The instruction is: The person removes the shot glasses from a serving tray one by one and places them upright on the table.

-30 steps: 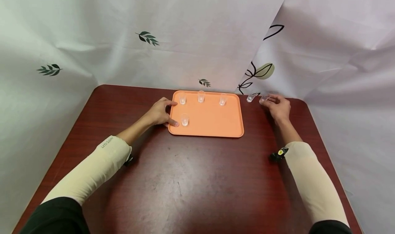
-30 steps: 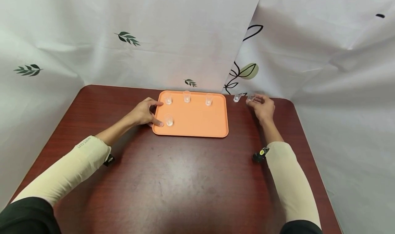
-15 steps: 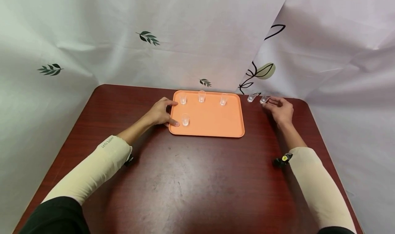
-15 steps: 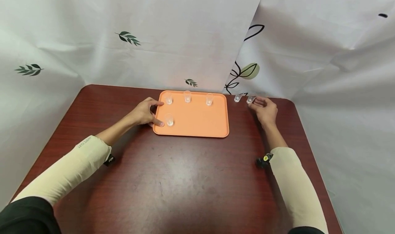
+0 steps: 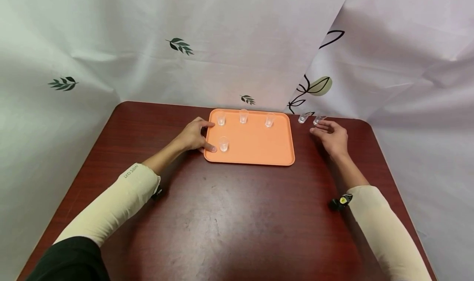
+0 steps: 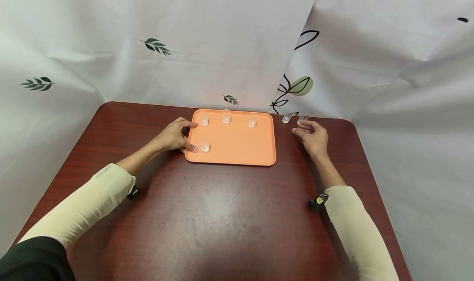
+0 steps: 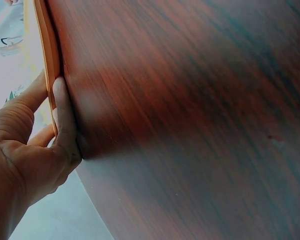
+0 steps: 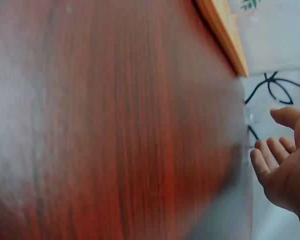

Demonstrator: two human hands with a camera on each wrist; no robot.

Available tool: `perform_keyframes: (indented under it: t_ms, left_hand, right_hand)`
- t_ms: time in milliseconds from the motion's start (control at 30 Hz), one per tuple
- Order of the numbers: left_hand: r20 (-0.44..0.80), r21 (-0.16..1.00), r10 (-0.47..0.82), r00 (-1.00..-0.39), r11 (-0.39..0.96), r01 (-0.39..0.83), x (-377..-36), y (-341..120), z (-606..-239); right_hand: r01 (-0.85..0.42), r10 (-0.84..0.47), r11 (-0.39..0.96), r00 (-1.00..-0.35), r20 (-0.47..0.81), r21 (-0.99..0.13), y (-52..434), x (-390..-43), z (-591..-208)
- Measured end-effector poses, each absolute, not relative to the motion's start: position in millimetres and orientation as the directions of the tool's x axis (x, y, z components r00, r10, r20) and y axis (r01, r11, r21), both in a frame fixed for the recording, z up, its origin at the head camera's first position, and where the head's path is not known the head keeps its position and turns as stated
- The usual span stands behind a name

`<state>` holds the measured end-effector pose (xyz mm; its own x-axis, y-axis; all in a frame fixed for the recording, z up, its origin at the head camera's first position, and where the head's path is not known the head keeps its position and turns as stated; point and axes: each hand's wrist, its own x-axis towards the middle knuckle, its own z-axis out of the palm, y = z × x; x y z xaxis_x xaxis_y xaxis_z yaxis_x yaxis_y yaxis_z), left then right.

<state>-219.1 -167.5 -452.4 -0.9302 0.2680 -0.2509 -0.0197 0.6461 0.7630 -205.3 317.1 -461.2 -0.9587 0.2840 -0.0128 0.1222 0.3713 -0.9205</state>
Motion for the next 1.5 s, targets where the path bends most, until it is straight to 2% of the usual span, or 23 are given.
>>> perform_keyframes:
  t_ms: [533, 800, 1133, 1500]
  left_hand:
    - [-0.249, 0.743, 0.262, -0.932, 0.670, -0.010, -219.7, -165.4, -452.9]
    - [-0.254, 0.752, 0.259, -0.932, 0.658, -0.022, -218.9, -166.2, -452.3]
    - [-0.248, 0.750, 0.261, -0.933, 0.661, -0.014, -219.1, -167.8, -452.6]
    - [-0.245, 0.749, 0.263, -0.933, 0.662, -0.010, -219.3, -168.0, -452.5]
  right_hand:
    - [0.018, 0.168, 0.258, -0.985, 0.027, -0.966, 269.7, -194.7, -453.7]
    - [-0.024, 0.115, 0.234, -0.992, 0.052, -0.972, 246.4, -200.5, -452.2]
    - [-0.011, 0.088, 0.167, -0.996, 0.027, -0.986, 227.1, -210.2, -454.6]
    - [0.009, 0.071, 0.178, -0.997, 0.003, -0.984, 214.4, -222.3, -460.1]
